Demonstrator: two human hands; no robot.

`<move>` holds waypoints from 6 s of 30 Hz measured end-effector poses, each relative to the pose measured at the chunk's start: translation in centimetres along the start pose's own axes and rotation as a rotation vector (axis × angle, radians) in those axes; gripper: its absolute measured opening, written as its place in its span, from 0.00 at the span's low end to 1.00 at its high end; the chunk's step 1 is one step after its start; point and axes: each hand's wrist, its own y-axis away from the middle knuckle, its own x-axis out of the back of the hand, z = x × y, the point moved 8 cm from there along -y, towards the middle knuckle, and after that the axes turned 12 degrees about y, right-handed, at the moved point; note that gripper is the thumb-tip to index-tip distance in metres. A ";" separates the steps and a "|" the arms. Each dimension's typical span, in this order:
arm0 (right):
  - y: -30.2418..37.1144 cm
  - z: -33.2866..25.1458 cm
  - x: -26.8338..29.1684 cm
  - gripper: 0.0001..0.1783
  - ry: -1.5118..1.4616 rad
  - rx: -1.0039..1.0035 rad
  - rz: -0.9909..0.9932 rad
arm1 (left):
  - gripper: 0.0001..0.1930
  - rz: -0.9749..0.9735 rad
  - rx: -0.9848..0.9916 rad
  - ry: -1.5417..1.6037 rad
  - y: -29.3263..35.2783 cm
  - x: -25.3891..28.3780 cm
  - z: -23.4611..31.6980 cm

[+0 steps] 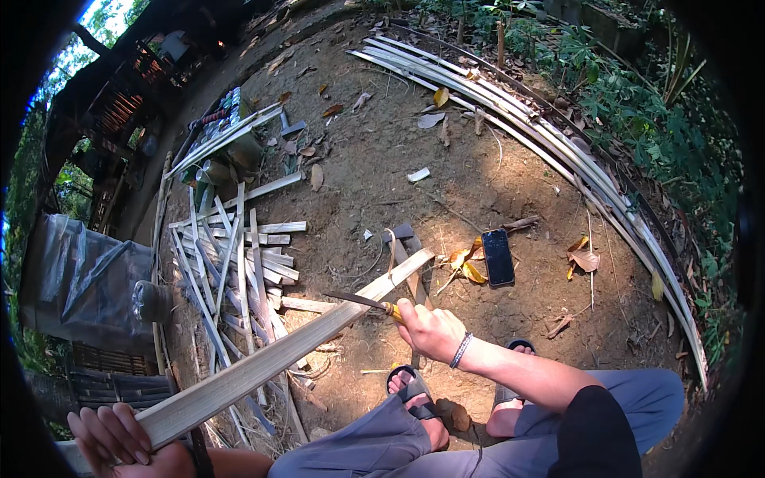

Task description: The person shaves a long strip of wood using a handheld blade. The person holds the wood strip with one hand and pulls the blade along its length to remove thin layers of material.

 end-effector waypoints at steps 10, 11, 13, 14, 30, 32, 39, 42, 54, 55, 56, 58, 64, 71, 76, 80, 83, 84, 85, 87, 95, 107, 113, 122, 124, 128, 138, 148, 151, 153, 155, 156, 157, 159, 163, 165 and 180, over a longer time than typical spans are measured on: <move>0.4 0.1 -0.5 0.17 0.021 -0.058 -0.143 | 0.13 0.009 -0.001 -0.008 -0.3 0.8 -0.1; 0.1 0.0 0.0 0.18 0.008 -0.026 -0.096 | 0.13 0.005 0.004 -0.007 -0.3 0.8 0.0; -0.7 3.0 -2.0 0.17 0.049 -0.116 -0.107 | 0.13 0.025 -0.015 -0.018 -0.2 -0.3 0.0; 0.2 8.7 -5.4 0.17 0.087 -0.230 -0.208 | 0.13 0.039 -0.018 0.012 0.1 -0.5 -0.8; 1.3 5.6 -3.9 0.15 -0.036 -0.269 -0.187 | 0.13 0.003 0.035 0.045 0.1 0.5 -0.5; -0.1 0.5 -0.6 0.16 -0.032 -0.116 -0.196 | 0.13 0.020 -0.008 0.017 -0.3 0.5 0.0; 1.2 13.3 -7.6 0.16 0.180 -0.385 -0.277 | 0.13 -0.021 0.039 0.094 -0.2 -0.5 -1.3; 1.2 5.4 -4.3 0.15 0.014 -0.203 -0.166 | 0.13 0.006 0.034 0.059 0.0 0.6 -1.0; 1.2 7.0 -5.8 0.14 -0.034 -0.226 -0.260 | 0.13 0.032 0.014 0.052 0.0 0.8 -0.5; 0.9 5.1 -4.2 0.14 -0.081 -0.203 -0.280 | 0.12 0.033 0.033 0.056 -0.1 1.5 -0.3; 0.1 2.8 -2.6 0.16 -0.073 -0.116 -0.248 | 0.12 0.027 0.022 0.057 -0.2 1.9 0.8; -0.2 1.4 -2.1 0.21 -0.081 -0.002 -0.153 | 0.11 0.068 0.011 0.048 -0.2 1.7 0.4; 1.1 14.4 -9.4 0.14 0.158 -0.363 -0.229 | 0.15 0.027 0.056 0.022 0.0 -1.7 -1.4; -0.8 7.4 -5.0 0.14 0.031 -0.114 -0.145 | 0.11 0.013 0.029 0.069 -0.4 1.8 0.2; 0.5 13.0 -8.4 0.13 0.144 -0.328 -0.279 | 0.12 0.066 -0.009 0.002 0.2 1.0 0.2; -0.3 5.5 -4.1 0.19 -0.020 -0.100 -0.228 | 0.13 0.057 0.027 0.018 -0.3 2.2 0.5; -0.9 7.0 -4.4 0.16 0.058 -0.074 -0.094 | 0.13 0.041 0.020 0.020 -0.2 0.7 0.0; 0.0 13.2 -8.5 0.15 0.146 -0.288 -0.213 | 0.13 0.014 0.030 0.052 0.0 -0.2 -0.4; 1.0 17.7 -11.3 0.14 0.228 -0.493 -0.326 | 0.12 -0.016 0.031 0.076 0.2 -0.9 -0.7; 0.2 14.2 -9.5 0.17 0.135 -0.379 -0.288 | 0.12 -0.042 0.001 0.075 -0.2 -0.5 -0.2; -2.0 4.8 -4.2 0.21 -0.004 -0.039 -0.066 | 0.15 0.047 0.028 0.040 -0.3 -2.2 -1.4; -2.3 8.6 -5.3 0.19 -0.008 -0.172 -0.255 | 0.15 -0.037 0.059 0.119 -0.1 -2.2 -1.2; -0.4 16.6 -9.1 0.15 0.023 -0.441 -0.389 | 0.15 -0.138 0.028 0.252 1.1 -3.1 -0.8; 0.0 -0.4 -1.8 0.21 -0.612 -0.308 -0.114 | 0.15 -0.203 0.026 0.270 1.3 -2.5 -0.8; 0.8 -0.2 -3.1 0.21 -0.647 -0.315 -0.026 | 0.15 -0.162 0.015 0.264 1.5 -2.0 -0.6; 1.8 0.6 -4.4 0.19 -0.551 -0.355 0.020 | 0.15 -0.088 0.013 0.232 1.6 -1.1 -0.5; 1.1 11.2 -12.8 0.21 -0.239 -0.611 -0.182 | 0.13 0.040 0.043 0.187 0.8 2.6 -0.5; -0.2 11.3 -13.8 0.19 -0.217 -0.663 -0.138 | 0.15 0.118 0.116 0.051 -1.2 12.0 -2.2; -0.8 5.3 -10.9 0.19 -0.318 -0.485 -0.187 | 0.15 0.164 0.112 0.023 -1.2 15.2 -2.2; -1.2 -0.2 -9.2 0.18 -0.412 -0.339 -0.263 | 0.15 0.219 0.111 -0.016 -1.1 16.1 -2.2; -1.5 -0.8 -9.1 0.17 -0.369 -0.287 -0.205 | 0.15 0.260 0.112 -0.047 -0.9 17.1 -2.1; -1.5 1.7 -10.8 0.19 -0.265 -0.347 -0.141 | 0.15 0.281 0.126 -0.071 -0.9 17.4 -2.3; -1.0 5.2 -12.1 0.20 -0.201 -0.463 -0.118 | 0.15 0.274 0.124 -0.053 -1.0 17.3 -2.4; 0.4 11.7 -14.2 0.19 -0.174 -0.640 -0.152 | 0.15 0.261 0.120 -0.007 -0.8 16.7 -2.7; -1.7 0.5 -7.8 0.18 -0.354 -0.375 -0.205 | 0.16 0.299 0.048 -0.077 -0.2 14.8 -1.3; -1.4 -5.9 -4.8 0.16 -0.507 -0.257 -0.283 | 0.16 0.267 0.054 -0.090 -0.3 13.9 -0.8; 0.2 -3.7 -4.6 0.15 -0.382 -0.356 -0.088 | 0.15 0.294 0.017 -0.082 0.7 11.5 -0.6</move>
